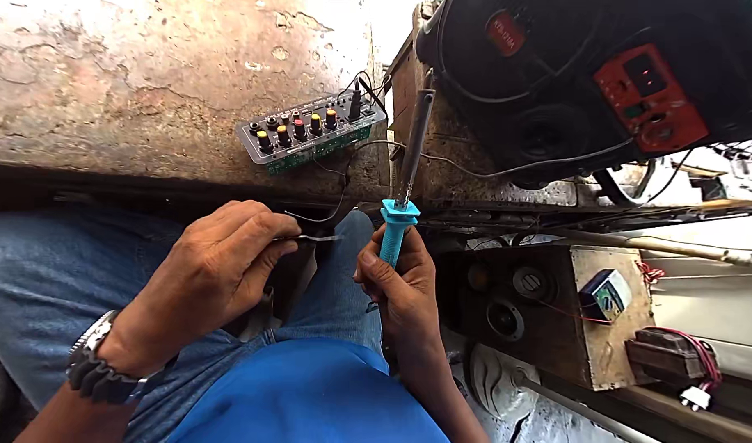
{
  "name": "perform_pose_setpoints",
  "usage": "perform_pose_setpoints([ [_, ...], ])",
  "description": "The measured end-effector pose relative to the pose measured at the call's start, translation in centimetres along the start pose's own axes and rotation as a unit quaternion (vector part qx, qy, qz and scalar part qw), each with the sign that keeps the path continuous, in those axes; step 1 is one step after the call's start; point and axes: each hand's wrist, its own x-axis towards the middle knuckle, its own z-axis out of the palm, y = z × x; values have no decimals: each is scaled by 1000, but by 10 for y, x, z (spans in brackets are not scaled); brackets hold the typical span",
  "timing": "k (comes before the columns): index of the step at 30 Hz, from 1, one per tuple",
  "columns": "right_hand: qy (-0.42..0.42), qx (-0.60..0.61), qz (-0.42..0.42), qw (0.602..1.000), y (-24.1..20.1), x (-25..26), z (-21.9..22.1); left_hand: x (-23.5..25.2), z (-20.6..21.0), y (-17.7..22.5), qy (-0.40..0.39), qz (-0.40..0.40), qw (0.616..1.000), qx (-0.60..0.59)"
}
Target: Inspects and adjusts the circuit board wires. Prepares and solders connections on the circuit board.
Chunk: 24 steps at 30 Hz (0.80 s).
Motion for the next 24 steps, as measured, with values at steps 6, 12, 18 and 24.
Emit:
perform_pose_setpoints([
  [6, -15, -63, -6, 998, 2, 2, 5, -4, 18, 15, -9, -9, 999, -42],
  [12, -15, -11, 4, 1000, 3, 2, 7, -8, 33, 17, 12, -30, 998, -60],
  [18, -24, -46, -15, 999, 5, -2, -3, -2, 14, 0, 69, -16, 996, 57],
  [24, -13, -90, -23, 996, 5, -17, -8, 19, -4, -34, 54, 35, 992, 104],
])
